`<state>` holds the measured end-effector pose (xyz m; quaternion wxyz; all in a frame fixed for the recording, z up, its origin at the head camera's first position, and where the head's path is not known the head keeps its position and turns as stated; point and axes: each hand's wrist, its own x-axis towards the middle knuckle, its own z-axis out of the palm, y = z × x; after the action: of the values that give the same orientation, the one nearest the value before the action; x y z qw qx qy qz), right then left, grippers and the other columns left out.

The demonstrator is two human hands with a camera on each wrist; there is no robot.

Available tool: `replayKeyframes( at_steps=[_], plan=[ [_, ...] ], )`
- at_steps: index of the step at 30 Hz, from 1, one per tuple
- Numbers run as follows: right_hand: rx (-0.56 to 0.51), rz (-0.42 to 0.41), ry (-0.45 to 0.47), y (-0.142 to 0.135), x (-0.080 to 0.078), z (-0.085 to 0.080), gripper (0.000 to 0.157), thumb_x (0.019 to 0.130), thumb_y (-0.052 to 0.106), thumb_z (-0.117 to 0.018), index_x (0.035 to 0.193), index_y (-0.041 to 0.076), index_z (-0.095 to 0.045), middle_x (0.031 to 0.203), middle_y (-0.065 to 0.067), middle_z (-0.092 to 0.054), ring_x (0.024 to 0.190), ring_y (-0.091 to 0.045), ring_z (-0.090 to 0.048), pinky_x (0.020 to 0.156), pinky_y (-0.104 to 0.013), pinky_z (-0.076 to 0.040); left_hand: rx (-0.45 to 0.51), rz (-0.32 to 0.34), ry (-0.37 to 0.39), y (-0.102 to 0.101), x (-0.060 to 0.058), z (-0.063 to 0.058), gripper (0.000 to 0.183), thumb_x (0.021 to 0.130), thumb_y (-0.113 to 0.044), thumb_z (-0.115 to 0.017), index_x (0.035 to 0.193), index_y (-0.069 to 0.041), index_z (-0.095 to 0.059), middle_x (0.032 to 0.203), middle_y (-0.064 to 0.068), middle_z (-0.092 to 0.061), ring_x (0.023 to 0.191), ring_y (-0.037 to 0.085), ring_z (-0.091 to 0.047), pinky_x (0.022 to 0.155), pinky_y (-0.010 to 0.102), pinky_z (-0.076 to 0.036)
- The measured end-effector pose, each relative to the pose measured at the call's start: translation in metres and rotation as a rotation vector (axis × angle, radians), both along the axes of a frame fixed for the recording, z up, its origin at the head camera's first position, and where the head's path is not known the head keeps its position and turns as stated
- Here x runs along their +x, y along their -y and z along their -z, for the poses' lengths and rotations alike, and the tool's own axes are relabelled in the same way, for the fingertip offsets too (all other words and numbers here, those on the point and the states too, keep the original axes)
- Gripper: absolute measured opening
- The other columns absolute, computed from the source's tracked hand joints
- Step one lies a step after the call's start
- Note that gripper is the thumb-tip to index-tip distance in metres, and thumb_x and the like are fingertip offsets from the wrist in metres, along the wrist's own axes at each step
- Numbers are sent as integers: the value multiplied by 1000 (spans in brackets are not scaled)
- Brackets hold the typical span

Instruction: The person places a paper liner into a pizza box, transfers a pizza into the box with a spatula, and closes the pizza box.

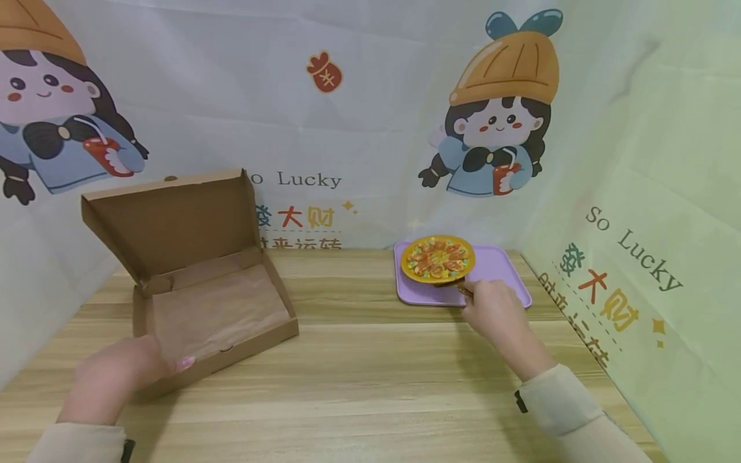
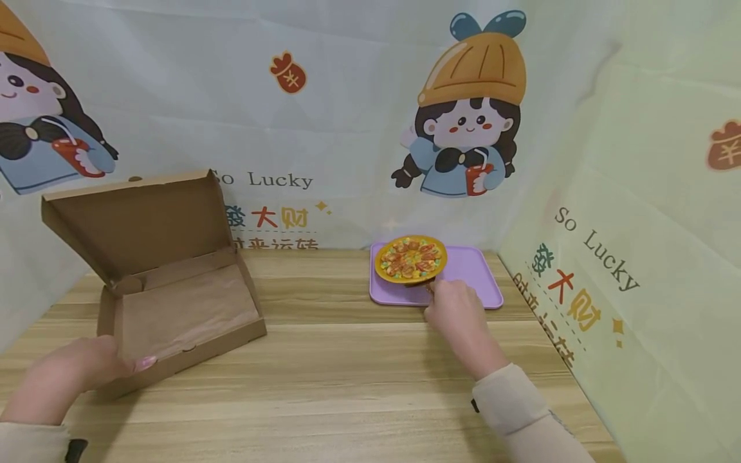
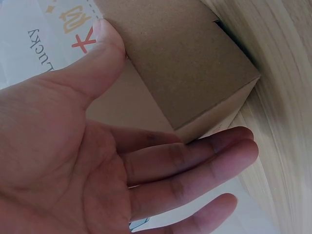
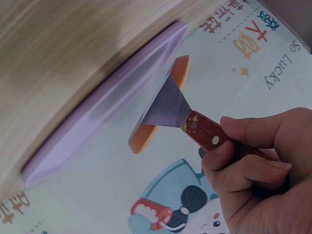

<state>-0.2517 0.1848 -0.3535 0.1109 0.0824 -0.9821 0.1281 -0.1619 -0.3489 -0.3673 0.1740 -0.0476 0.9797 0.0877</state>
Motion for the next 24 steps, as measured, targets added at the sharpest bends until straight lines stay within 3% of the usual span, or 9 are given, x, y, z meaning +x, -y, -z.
replayKeyframes(
  at_steps=[11, 24],
  plan=[
    [-7, -36, -83, 5, 10, -11, 14, 95, 8, -69, 102, 6, -81, 81, -17, -74, 64, -26, -57, 55, -41, -50, 12, 7, -6, 2, -1, 0, 90, 101, -67, -57, 131, 18, -58, 131, 47, -57, 119, 71, -56, 88, 81, -49],
    [-8, -102, -163, 20, 22, -24, 23, 96, 8, -70, 114, 9, -83, 94, -18, -81, 68, -26, -63, 60, -44, -55, 12, 1, -14, 1, 0, 1, 87, 101, -66, -58, 125, 17, -62, 128, 47, -59, 117, 71, -57, 88, 82, -49]
  ],
)
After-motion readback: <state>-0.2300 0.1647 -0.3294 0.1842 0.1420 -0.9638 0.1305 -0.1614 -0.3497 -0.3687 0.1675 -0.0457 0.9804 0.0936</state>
